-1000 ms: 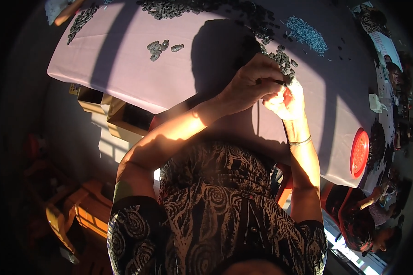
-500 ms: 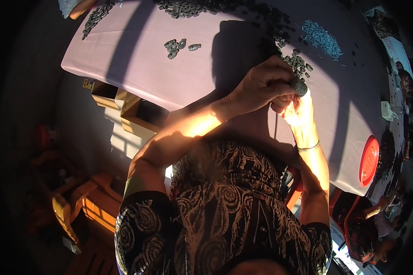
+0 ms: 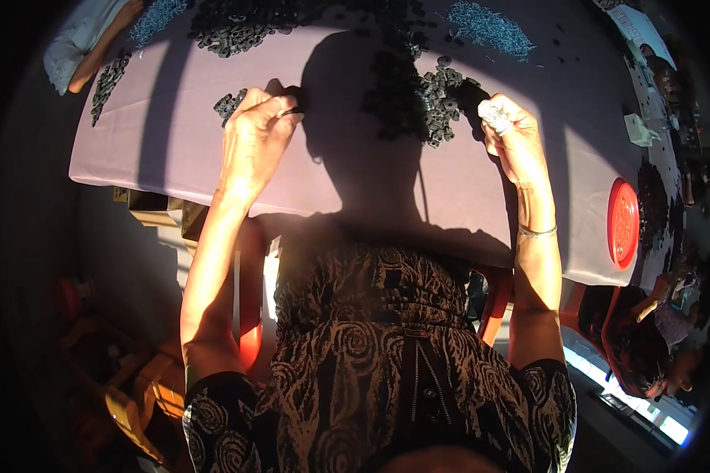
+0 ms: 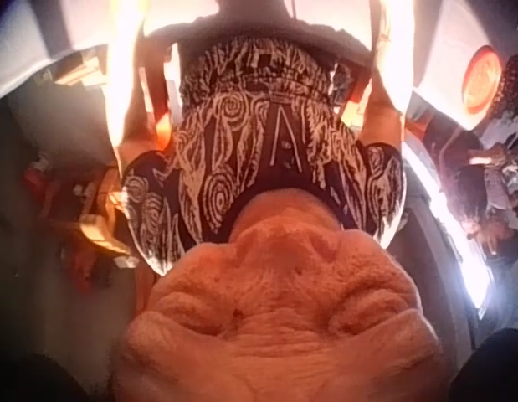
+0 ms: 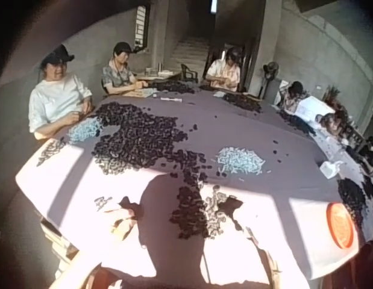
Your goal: The person assembles small craft items by hand by attaching small components to larger bead-like objects.
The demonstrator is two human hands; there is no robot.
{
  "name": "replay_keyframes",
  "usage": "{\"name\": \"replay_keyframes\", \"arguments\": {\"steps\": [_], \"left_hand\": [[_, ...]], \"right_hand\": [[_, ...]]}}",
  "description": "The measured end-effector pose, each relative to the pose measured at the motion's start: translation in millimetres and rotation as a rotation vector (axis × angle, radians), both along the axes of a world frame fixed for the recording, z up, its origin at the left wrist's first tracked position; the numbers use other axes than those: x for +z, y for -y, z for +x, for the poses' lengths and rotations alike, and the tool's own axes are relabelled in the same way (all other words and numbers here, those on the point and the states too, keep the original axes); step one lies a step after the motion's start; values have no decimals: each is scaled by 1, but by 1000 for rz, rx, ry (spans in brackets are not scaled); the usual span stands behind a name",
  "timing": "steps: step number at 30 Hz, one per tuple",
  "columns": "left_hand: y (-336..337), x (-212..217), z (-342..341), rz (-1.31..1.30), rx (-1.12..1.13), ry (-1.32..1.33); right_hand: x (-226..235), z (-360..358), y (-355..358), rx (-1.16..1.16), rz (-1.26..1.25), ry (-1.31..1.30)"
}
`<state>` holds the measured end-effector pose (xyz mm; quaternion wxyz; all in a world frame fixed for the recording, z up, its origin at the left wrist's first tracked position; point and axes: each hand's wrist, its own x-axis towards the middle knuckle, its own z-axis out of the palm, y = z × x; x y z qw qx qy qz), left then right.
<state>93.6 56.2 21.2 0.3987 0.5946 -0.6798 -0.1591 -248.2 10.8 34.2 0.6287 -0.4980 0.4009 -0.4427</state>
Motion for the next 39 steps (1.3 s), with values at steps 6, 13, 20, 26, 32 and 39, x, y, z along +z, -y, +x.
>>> {"name": "replay_keyframes", "arguments": {"steps": [6,13,20,26,32,39], "left_hand": [[-4,-25,27,-7,253,251],[13,-9,-15,-189,49,-2],[36,-10,-79,-229,-224,-14],[51,-24,-93,-219,-269,173],[53,-25,-95,-145,-254,163],[56,-31,-94,-313,-262,-123]], "right_hand": [[-5,2,-13,19,-347,-593],[-6,31,-16,50,-567,-879],[-18,30,7,-65,-620,-881],[-24,23,5,-213,-489,-605],[-36,-2,20,-315,-421,-404],[-20,-4,14,-348,-305,-338]]}}
